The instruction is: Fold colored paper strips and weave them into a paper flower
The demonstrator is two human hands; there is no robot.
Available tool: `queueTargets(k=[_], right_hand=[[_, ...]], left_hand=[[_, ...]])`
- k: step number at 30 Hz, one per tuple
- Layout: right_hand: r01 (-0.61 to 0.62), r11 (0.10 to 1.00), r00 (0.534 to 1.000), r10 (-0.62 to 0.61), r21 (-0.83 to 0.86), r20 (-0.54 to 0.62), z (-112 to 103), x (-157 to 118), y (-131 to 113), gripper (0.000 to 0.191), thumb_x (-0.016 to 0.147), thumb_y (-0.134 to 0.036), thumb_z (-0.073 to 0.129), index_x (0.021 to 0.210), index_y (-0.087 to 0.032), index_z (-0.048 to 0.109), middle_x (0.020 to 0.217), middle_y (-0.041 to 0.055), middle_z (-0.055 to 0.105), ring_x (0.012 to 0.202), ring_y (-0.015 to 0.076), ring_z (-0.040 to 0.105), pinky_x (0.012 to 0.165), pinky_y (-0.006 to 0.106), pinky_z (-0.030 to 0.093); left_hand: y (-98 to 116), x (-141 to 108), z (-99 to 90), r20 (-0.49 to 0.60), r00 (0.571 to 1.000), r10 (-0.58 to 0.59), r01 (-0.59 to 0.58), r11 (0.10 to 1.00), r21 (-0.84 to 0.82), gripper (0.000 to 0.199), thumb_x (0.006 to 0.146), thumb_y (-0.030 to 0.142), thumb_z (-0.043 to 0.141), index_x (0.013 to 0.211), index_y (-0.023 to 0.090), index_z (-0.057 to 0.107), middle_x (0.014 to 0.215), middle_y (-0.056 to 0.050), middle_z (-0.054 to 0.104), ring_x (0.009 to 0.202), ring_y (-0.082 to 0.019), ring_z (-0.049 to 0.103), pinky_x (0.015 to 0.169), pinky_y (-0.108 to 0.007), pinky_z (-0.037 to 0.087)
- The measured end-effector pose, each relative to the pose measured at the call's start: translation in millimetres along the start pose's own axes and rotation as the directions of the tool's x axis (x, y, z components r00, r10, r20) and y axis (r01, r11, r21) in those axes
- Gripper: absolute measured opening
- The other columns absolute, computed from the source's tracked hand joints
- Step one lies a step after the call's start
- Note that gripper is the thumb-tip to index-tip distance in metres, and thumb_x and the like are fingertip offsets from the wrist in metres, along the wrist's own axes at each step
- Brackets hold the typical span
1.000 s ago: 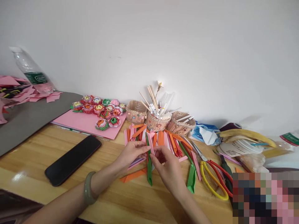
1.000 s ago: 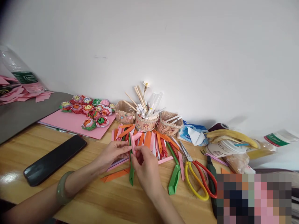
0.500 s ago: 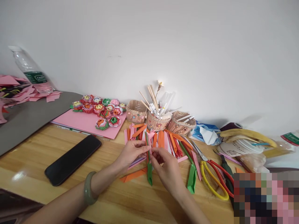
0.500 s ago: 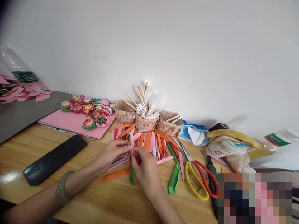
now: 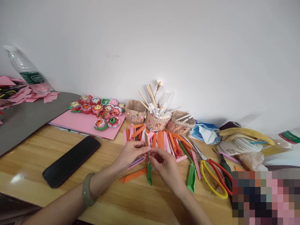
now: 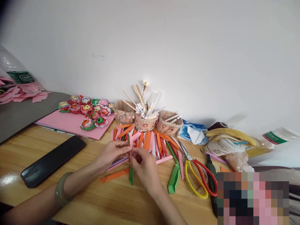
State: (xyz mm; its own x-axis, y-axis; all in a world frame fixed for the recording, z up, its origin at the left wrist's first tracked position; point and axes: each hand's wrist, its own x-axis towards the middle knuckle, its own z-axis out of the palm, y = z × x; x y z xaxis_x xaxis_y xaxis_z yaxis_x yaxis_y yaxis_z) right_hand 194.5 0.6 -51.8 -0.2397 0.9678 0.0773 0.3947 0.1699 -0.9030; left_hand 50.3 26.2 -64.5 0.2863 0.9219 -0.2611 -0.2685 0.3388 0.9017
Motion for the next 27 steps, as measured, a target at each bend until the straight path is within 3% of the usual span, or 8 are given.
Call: queueTargets(k=[5,11,15,20,27], right_hand=[[-0.038,0.997,0.999,0.035,0.072,0.040,0,1,3,0.018,0.077,-0.018,0.049,0.087,-0.016,0.064,0.069,0.0004,0.059,0.060,0.0109,0.051,0.056,0.021,0.041],[0.068,0.995,0.998,-0.068,-0.073,-0.002,0,2,6,0.016,0.076,-0.012,0.051,0.084,-0.019,0.063,0.074,-0.0002,0.059,0.067,0.0114,0.053,0.063,0.022,0.041],[0.110,0.985,0.992,-0.117,-0.130,-0.048,-2,1,5,0.013,0.076,-0.017,0.057,0.088,-0.019,0.063,0.083,0.0021,0.059,0.076,0.0136,0.054,0.068,0.024,0.041],[0.025,0.999,0.999,-0.027,0.047,0.045,-3,2,7,0.014,0.080,-0.020,0.054,0.090,-0.019,0.063,0.079,0.0009,0.063,0.072,0.0127,0.057,0.066,0.023,0.043],[-0.064,0.974,0.997,0.052,0.219,0.063,-3,5,11,0.015,0.077,-0.019,0.052,0.088,-0.016,0.063,0.077,0.0017,0.063,0.073,0.0142,0.059,0.066,0.024,0.044]], left_hand=[[-2,1,-0.8,-0.021,1.000,-0.018,0.018,1.000,0.021,0.025,0.060,0.033,0.072,0.068,0.010,0.066,0.060,0.001,0.058,0.055,-0.007,0.048,0.056,-0.020,0.036],[-4,1,-2.4,-0.041,0.999,-0.028,0.029,1.000,0.008,0.025,0.059,0.032,0.074,0.069,0.011,0.068,0.062,0.000,0.060,0.054,-0.006,0.048,0.055,-0.018,0.038],[-5,1,-3.5,-0.085,0.996,-0.028,0.028,1.000,-0.001,0.024,0.059,0.031,0.074,0.069,0.011,0.067,0.060,0.000,0.060,0.053,-0.006,0.050,0.054,-0.018,0.042],[-4,0,-2.8,-0.091,0.996,-0.026,0.024,0.999,-0.022,0.024,0.056,0.030,0.076,0.068,0.011,0.068,0.059,0.000,0.060,0.051,-0.005,0.050,0.053,-0.016,0.043],[-3,-1,-2.0,-0.111,0.993,-0.027,0.026,1.000,-0.014,0.023,0.058,0.029,0.075,0.072,0.012,0.069,0.064,0.000,0.064,0.055,-0.005,0.052,0.056,-0.016,0.045]])
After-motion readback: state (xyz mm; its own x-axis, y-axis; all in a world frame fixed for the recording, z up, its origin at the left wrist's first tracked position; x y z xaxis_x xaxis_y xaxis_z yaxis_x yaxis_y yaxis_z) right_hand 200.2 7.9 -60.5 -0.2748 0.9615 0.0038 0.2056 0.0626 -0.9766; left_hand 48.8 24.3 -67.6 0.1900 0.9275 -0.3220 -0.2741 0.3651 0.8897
